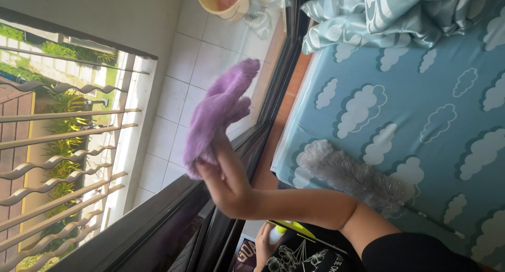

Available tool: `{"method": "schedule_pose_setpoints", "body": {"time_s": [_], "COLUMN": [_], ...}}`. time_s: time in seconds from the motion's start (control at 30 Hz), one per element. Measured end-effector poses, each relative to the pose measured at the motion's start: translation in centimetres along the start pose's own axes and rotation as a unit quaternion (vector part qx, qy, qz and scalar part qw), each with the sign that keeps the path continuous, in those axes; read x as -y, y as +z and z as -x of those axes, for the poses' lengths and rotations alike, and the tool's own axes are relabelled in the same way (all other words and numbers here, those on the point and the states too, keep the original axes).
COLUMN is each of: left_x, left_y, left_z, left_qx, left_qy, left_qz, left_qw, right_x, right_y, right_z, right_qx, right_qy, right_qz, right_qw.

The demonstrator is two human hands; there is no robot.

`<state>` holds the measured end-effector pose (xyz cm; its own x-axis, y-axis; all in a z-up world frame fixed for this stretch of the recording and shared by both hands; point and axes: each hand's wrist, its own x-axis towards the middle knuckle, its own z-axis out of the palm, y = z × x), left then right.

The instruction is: Clean a sliding glass door and its frame using a squeegee, cloth, and duster.

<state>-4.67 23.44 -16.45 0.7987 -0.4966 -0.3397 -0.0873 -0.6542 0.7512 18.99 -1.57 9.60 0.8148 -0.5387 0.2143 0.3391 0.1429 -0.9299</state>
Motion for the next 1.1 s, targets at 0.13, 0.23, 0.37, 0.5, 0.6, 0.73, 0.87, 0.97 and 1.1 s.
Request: {"method": "schedule_pose_setpoints", "body": {"time_s": [0.13,0.23,0.37,0.5,0.6,0.73,0.87,0.97,1.1], "left_x": [-0.7,-1.0,1.0,2.7,2.9,2.9,1.3,1.2,0.3], "left_y": [0.4,0.6,1.9,2.7,2.9,3.4,3.1,2.9,2.2], "left_z": [-1.1,-1.7,-0.1,1.7,2.7,3.1,3.1,2.9,1.8], "left_qx": [0.001,0.025,0.027,0.003,0.016,-0.008,-0.029,-0.017,-0.002], "left_qy": [-0.011,-0.026,-0.034,-0.038,-0.084,-0.065,-0.066,-0.081,-0.034], "left_qz": [-0.006,0.006,-0.003,-0.017,-0.01,0.004,-0.002,0.013,0.015], "left_qw": [1.0,0.999,0.999,0.999,0.996,0.998,0.997,0.996,0.999], "right_x": [-1.9,-10.0,-18.4,-25.2,-29.8,-35.9,-38.7,-36.6,-30.1], "right_y": [0.9,0.6,-2.9,-7.6,-11.1,-14.4,-14.7,-13.8,-12.7], "right_z": [-2.7,-4.3,-6.4,-8.1,-9.1,-9.1,-6.3,-4.1,1.6], "right_qx": [-0.058,-0.167,-0.255,-0.26,-0.278,-0.3,-0.292,-0.268,-0.114], "right_qy": [-0.153,-0.172,0.035,-0.058,0.047,0.173,0.256,0.293,0.198], "right_qz": [0.054,-0.018,-0.155,0.073,0.044,-0.025,-0.043,-0.053,0.059], "right_qw": [0.985,0.971,0.954,0.961,0.959,0.938,0.921,0.916,0.972]}}
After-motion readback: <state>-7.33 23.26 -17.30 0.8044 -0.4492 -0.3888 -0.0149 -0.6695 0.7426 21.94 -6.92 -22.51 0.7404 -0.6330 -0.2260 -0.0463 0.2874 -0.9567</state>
